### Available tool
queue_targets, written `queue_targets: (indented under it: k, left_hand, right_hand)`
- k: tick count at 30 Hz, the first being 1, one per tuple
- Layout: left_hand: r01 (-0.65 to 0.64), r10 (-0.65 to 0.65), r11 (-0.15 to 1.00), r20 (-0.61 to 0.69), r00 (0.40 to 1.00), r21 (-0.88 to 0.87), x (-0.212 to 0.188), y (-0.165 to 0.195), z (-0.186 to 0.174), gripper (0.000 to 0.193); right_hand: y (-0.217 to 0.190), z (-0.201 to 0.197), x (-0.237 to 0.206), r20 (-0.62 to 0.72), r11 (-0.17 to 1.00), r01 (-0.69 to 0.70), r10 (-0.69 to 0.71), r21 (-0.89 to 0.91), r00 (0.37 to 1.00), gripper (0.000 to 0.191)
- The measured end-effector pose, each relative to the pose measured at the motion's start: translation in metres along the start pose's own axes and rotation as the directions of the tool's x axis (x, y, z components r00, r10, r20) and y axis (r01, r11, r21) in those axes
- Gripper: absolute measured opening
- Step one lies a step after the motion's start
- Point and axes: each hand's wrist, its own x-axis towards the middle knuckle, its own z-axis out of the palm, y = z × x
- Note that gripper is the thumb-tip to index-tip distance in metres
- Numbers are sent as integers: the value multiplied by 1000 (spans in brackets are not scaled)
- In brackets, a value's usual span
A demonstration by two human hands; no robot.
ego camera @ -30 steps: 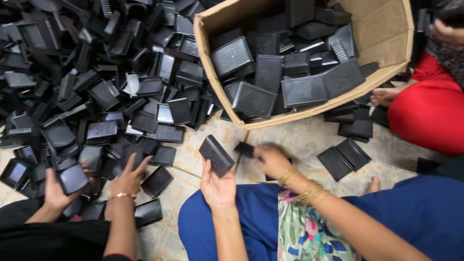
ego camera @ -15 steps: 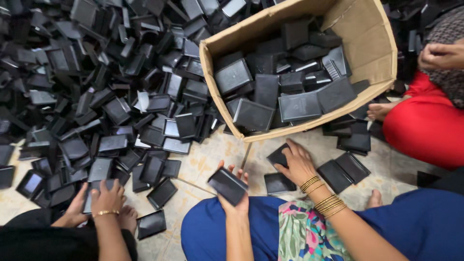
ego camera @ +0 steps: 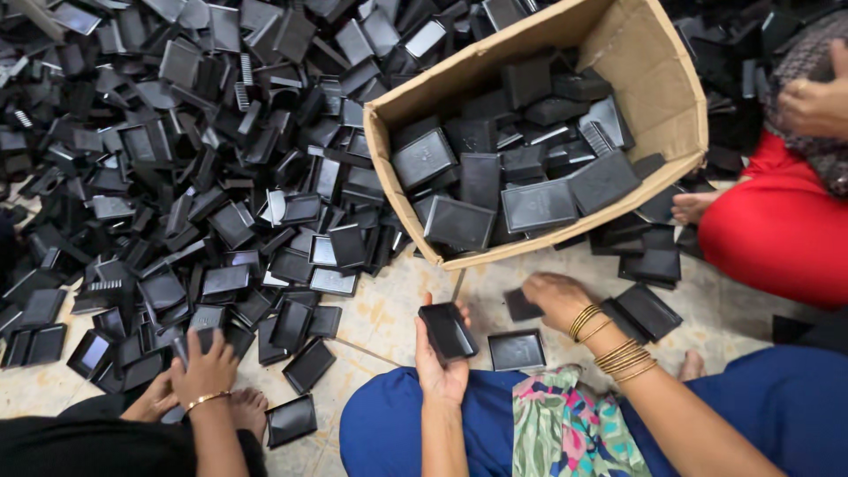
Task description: The person sits on the floor and repeatedly picks up small black plastic combs from a large pile, opens them to inspect the interior, and places them into a cardboard box. The action is continuous and repetitive, with the person handling the combs one at a time.
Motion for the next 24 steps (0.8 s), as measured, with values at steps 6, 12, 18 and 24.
queue_targets:
  k: [6,12,18,24]
  left_hand:
    - [-176,140,950,152,978,259,-18,-1,28,59]
    - [-205,139,878,179,974,432,-18,-10,42,60]
    - [-211,149,866,168,974,453,-19,-13,36,60]
    - [-192,102,917,260,960,349,-18,-15,34,59]
  right_hand:
    - [-55,-25,-14,-88,472,-47,259,880,962,72]
    - [-112,-35,-32,-72,413,11,133,911,989,73]
    - [-121,-45,-38,-57,457,-1,113,890,992,75]
    - [-124,-40,-36,45,212,-69,116,975,992,86]
